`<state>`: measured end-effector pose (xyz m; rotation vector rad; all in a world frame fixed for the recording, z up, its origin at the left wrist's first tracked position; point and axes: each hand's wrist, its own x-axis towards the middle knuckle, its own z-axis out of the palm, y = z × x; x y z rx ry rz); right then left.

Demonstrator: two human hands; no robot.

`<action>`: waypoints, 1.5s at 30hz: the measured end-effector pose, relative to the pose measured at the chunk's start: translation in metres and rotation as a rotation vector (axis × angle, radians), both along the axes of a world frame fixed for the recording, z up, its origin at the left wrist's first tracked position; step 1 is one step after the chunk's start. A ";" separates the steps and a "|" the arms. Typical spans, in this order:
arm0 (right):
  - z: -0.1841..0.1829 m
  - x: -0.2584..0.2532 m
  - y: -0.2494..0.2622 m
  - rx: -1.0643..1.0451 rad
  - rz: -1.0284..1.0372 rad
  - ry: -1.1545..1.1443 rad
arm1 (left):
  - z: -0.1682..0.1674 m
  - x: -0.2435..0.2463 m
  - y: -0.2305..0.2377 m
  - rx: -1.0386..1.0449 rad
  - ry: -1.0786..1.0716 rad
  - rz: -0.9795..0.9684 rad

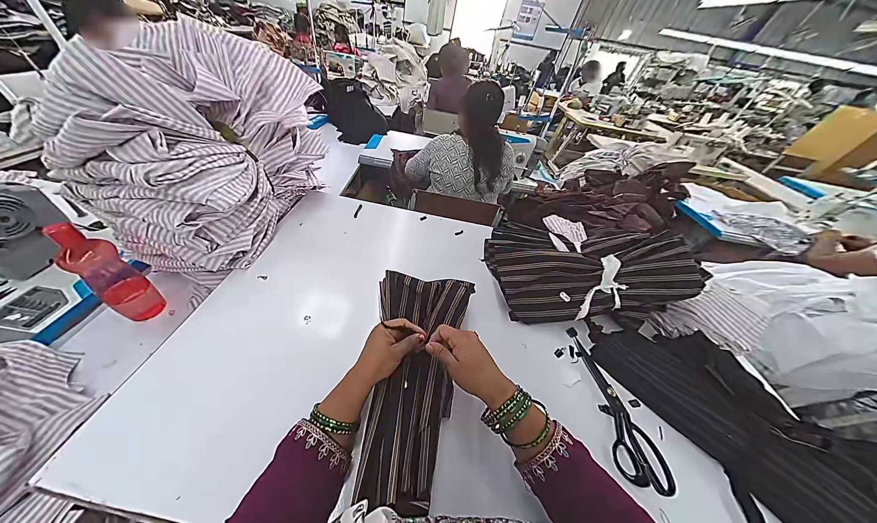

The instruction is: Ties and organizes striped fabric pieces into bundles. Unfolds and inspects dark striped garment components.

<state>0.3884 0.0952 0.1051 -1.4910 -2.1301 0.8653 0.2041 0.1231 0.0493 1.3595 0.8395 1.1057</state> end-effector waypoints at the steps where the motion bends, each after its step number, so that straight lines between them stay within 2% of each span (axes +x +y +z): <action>1: 0.001 -0.002 -0.002 -0.005 0.033 -0.020 | 0.001 -0.002 0.001 -0.014 0.006 -0.024; 4: -0.003 -0.002 -0.002 -0.030 0.163 -0.036 | -0.004 -0.012 0.006 -0.005 -0.032 -0.130; 7: -0.013 0.007 0.007 -0.002 0.276 0.058 | -0.018 -0.018 0.015 0.279 0.014 -0.216; 9: -0.023 0.007 0.015 0.094 0.246 0.275 | -0.017 -0.021 0.014 0.623 0.256 -0.145; 11: -0.033 0.002 0.025 0.135 0.178 0.502 | -0.011 -0.018 0.011 0.845 0.475 -0.030; 13: -0.039 -0.002 0.032 0.046 0.131 0.582 | -0.012 -0.014 0.009 0.943 0.527 0.115; 16: -0.047 -0.008 0.034 -0.059 0.113 0.534 | -0.014 -0.009 0.008 1.005 0.537 0.321; 21: -0.048 -0.006 0.035 -0.146 0.037 0.520 | -0.013 -0.011 0.007 0.923 0.502 0.299; 25: -0.052 -0.002 0.032 -0.046 0.058 0.491 | -0.016 -0.018 0.012 0.947 0.479 0.223; 30: -0.042 -0.004 0.028 0.214 0.143 0.095 | -0.015 -0.021 0.013 0.903 0.514 0.214; 33: -0.030 0.002 0.029 0.147 0.048 -0.119 | -0.016 -0.034 0.017 0.787 0.564 0.168; 35: -0.037 0.014 0.030 0.115 -0.081 -0.053 | -0.013 -0.038 0.019 0.602 0.626 0.127; 39: -0.051 0.017 0.021 -0.044 -0.308 0.269 | -0.008 -0.033 0.020 0.202 0.699 0.101; 41: -0.054 0.015 0.016 -0.121 -0.358 0.406 | -0.009 -0.028 0.020 0.149 0.673 0.093; 45: -0.050 0.013 0.019 -0.255 -0.446 0.587 | -0.018 -0.025 0.019 0.119 0.487 0.130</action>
